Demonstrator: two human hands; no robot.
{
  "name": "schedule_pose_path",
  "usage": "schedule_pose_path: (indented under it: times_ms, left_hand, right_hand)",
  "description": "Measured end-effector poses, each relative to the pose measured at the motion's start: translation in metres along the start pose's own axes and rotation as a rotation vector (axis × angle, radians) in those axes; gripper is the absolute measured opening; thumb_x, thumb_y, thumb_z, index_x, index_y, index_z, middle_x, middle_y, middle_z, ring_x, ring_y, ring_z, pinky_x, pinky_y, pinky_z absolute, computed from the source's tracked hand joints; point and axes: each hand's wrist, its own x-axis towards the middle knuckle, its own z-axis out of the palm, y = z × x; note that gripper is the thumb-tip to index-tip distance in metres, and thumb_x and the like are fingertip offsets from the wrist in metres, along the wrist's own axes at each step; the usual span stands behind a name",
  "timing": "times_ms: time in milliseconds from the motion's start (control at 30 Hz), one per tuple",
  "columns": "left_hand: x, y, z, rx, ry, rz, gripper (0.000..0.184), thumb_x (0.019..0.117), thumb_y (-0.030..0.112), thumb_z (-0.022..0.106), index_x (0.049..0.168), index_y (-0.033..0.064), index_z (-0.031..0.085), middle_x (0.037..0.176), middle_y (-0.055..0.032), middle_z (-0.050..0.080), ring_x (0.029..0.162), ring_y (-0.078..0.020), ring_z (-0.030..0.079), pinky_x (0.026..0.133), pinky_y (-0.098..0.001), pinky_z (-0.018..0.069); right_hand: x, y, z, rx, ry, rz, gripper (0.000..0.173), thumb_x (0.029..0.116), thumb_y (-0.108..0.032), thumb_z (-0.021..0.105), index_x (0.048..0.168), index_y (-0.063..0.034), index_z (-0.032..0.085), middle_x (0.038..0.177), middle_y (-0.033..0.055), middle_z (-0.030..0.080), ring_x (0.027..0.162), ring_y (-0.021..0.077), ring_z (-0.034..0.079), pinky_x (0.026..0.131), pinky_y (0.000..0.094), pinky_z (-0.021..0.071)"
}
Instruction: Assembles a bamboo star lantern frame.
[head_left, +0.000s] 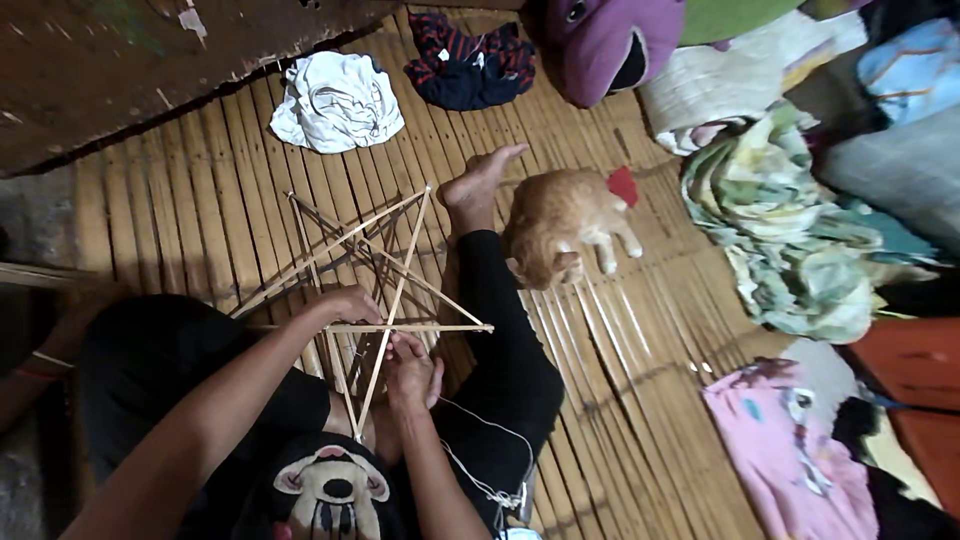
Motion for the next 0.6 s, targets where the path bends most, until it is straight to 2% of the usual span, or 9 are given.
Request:
schedule_pose_path:
  times_ms: [167,300,467,600]
  left_hand:
    - [0.0002,-0.0021,-0.0006,-0.022,-0.016,0.011,0.019,0.1025,0.015,0.063,0.111,0.0013,0.073,0.104,-0.0079,0.07,0.088,-0.0102,0.06,0.083,-0.0322,0.0486]
    - [0.0024,-0.0042,-0.0017,-0.045,-0.016,-0.01,0.024,0.1058,0.021,0.058,0.111,0.0007,0.071,0.095,-0.0054,0.067,0.079,-0.0077,0.056,0.077,-0.0284,0.0475]
    - [-0.0043,0.0027,-0.0042,-0.057,-0.039,-0.018,0.021,0.1041,0.013,0.06,0.117,-0.0012,0.07,0.113,-0.0109,0.068,0.097,-0.0134,0.061,0.09,-0.0342,0.049]
    - [-0.0017,0.0032,-0.0069,-0.047,-0.058,-0.011,0.018,0.1003,0.003,0.062,0.115,-0.0012,0.071,0.111,-0.0102,0.071,0.098,-0.014,0.064,0.091,-0.0344,0.0508]
  right_hand:
    - [-0.0005,-0.0019,0.0013,-0.115,-0.008,-0.03,0.008,0.0957,0.009,0.06,0.094,0.0063,0.067,0.073,0.0062,0.065,0.06,0.0081,0.059,0.059,0.0204,0.0525]
    - [-0.0002,0.0,0.001,-0.181,-0.008,-0.068,0.007,0.0948,0.009,0.062,0.094,0.0066,0.069,0.077,0.0066,0.066,0.061,0.0078,0.058,0.059,0.0208,0.0518]
    - [0.0009,0.0008,0.0016,-0.161,0.011,-0.056,0.007,0.0943,0.01,0.062,0.094,0.0062,0.069,0.076,0.0057,0.064,0.057,0.0063,0.053,0.055,0.0192,0.0478]
    - [0.0013,0.002,0.0012,-0.141,0.004,-0.04,0.007,0.0955,0.008,0.062,0.094,0.0055,0.068,0.076,0.0047,0.063,0.059,0.0062,0.053,0.057,0.0189,0.0476]
